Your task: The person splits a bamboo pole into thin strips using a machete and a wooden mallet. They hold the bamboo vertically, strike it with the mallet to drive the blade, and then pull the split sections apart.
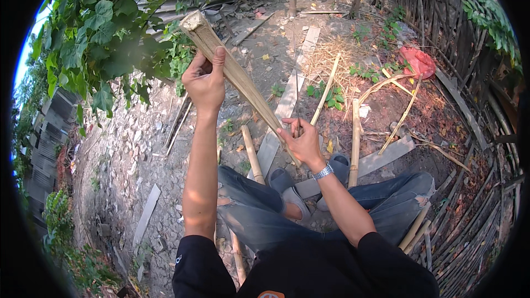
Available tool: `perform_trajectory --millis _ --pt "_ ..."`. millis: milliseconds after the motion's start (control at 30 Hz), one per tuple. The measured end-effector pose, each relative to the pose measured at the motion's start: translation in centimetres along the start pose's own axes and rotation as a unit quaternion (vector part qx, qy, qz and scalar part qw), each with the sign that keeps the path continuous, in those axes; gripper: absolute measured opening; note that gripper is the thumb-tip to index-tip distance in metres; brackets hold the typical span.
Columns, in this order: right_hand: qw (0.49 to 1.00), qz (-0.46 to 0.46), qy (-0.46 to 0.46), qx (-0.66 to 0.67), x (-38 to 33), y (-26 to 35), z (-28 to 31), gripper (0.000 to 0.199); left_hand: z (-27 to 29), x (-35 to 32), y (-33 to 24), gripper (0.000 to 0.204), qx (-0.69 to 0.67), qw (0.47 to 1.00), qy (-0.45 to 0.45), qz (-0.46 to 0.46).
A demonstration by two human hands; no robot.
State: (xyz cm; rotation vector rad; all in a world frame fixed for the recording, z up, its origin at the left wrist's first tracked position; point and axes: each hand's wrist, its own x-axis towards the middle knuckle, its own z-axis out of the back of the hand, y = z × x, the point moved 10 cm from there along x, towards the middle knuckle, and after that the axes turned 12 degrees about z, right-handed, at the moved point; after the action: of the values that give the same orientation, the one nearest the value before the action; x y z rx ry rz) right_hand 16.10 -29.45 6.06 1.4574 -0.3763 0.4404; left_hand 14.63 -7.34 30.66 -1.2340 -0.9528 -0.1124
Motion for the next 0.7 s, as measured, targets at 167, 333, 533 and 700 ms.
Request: perform_trajectory --millis 167,333,533,700 --pt "0.996 0.082 0.014 -0.022 6.1 7.0 -0.2 0.038 -2.2 -0.3 -0.7 0.033 -0.014 0.999 0.028 0.020" --pt "0.996 0.078 0.035 0.014 9.7 5.7 -0.6 0.028 -4.6 -2.4 -1.1 0.031 0.062 0.997 0.038 0.015" --pt "0.993 0.105 0.033 0.033 10.2 5.5 0.0 0.024 -7.3 -6.8 6.0 0.032 0.111 0.976 0.159 0.094" --pt "0.989 0.120 0.048 -0.065 10.7 8.3 0.9 0.028 -7.7 -5.2 5.7 0.030 0.154 0.964 0.195 0.097"
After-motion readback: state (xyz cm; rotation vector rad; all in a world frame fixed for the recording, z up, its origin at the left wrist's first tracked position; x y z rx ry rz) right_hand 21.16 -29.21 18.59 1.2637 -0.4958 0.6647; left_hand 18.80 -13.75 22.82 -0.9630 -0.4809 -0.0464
